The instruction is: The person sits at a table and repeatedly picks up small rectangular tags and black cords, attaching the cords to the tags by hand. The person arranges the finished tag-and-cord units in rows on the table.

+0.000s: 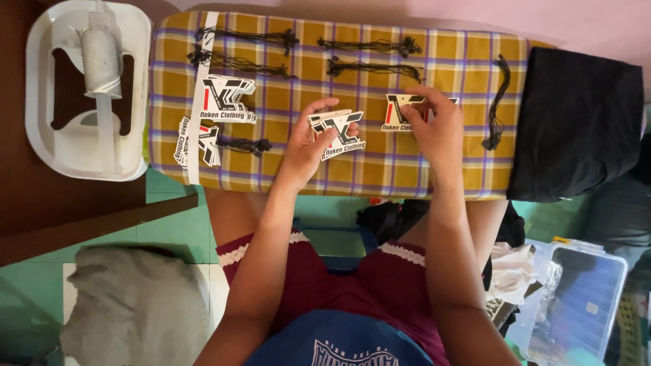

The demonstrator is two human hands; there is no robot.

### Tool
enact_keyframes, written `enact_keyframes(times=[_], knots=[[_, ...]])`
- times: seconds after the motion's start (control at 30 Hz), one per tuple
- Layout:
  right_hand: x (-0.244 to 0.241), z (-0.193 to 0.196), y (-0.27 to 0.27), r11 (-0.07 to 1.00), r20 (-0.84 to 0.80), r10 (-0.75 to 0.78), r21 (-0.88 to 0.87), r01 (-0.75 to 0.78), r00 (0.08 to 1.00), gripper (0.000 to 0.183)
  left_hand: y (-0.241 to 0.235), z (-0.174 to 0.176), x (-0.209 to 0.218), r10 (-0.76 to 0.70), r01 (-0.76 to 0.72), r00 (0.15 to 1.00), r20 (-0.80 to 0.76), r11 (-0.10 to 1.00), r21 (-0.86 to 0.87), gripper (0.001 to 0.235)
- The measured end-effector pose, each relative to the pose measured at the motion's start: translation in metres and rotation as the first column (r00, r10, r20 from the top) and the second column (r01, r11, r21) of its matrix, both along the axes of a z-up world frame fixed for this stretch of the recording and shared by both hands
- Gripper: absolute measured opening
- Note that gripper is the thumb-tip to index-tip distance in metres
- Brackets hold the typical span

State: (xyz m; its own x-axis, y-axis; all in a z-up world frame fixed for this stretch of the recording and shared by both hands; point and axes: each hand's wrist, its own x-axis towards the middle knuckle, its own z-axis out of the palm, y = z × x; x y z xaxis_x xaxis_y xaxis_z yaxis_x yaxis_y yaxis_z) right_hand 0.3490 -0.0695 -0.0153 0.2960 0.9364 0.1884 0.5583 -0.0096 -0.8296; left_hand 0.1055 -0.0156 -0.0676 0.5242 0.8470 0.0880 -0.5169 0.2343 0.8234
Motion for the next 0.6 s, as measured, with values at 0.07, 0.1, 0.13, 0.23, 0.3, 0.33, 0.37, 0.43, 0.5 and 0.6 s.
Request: enact_keyframes(times=[0.07,0.1,0.13,0.23,0.3,0.33,0.37,0.43,0.5,0.6], knots=[[-0.005,-0.001,0.003,0.999,0.193,-0.035,-0.017,0.039,0.981,0.025,-0.001,0.004,-0.002,-0.002,0.003,0.999,0.032,1.000,-0.028,0.050],[-0.005,-0.004,0.005,0.999,0.190,-0.038,-0.018,0.042,0.981,0.025,-0.001,0.006,-0.002,-0.005,0.006,1.000,0.029,1.000,-0.029,0.050],[-0.004,-0.007,0.005,0.996,0.305,-0.044,-0.066,0.067,0.951,0.026,-0.002,0.007,-0.002,0.005,-0.004,0.999,0.036,1.000,-0.028,0.050],[-0.005,-0.013,0.006,0.989,0.452,-0.082,-0.075,0.130,0.888,0.026,-0.004,0.011,-0.002,0.010,-0.009,0.999,0.034,1.000,-0.028,0.049],[-0.006,-0.011,0.007,0.987,0.485,-0.120,-0.034,0.156,0.866,0.026,-0.001,0.012,-0.003,0.010,-0.009,1.000,0.025,1.000,-0.024,0.049],[-0.007,-0.009,0.005,0.984,0.483,-0.143,-0.026,0.178,0.864,0.030,-0.002,0.010,-0.003,0.014,-0.013,1.000,0.026,0.999,-0.031,0.050],[-0.008,-0.006,0.003,0.980,0.481,-0.167,-0.018,0.200,0.861,0.035,-0.003,0.009,-0.003,0.018,-0.017,0.999,0.027,0.999,-0.039,0.050],[-0.019,0.007,0.001,0.983,0.469,-0.176,0.039,0.179,0.866,0.034,-0.004,0.010,-0.001,0.028,-0.028,0.999,0.023,0.999,-0.036,0.050],[-0.028,0.011,0.002,0.983,0.457,-0.184,0.095,0.158,0.870,0.033,-0.002,0.008,-0.002,0.038,-0.037,0.999,0.020,0.999,-0.034,0.051],[-0.046,0.012,0.001,0.983,0.020,0.053,0.177,-0.056,0.998,0.035,0.001,0.000,-0.008,0.054,-0.053,0.990,-0.127,0.999,0.012,0.054]])
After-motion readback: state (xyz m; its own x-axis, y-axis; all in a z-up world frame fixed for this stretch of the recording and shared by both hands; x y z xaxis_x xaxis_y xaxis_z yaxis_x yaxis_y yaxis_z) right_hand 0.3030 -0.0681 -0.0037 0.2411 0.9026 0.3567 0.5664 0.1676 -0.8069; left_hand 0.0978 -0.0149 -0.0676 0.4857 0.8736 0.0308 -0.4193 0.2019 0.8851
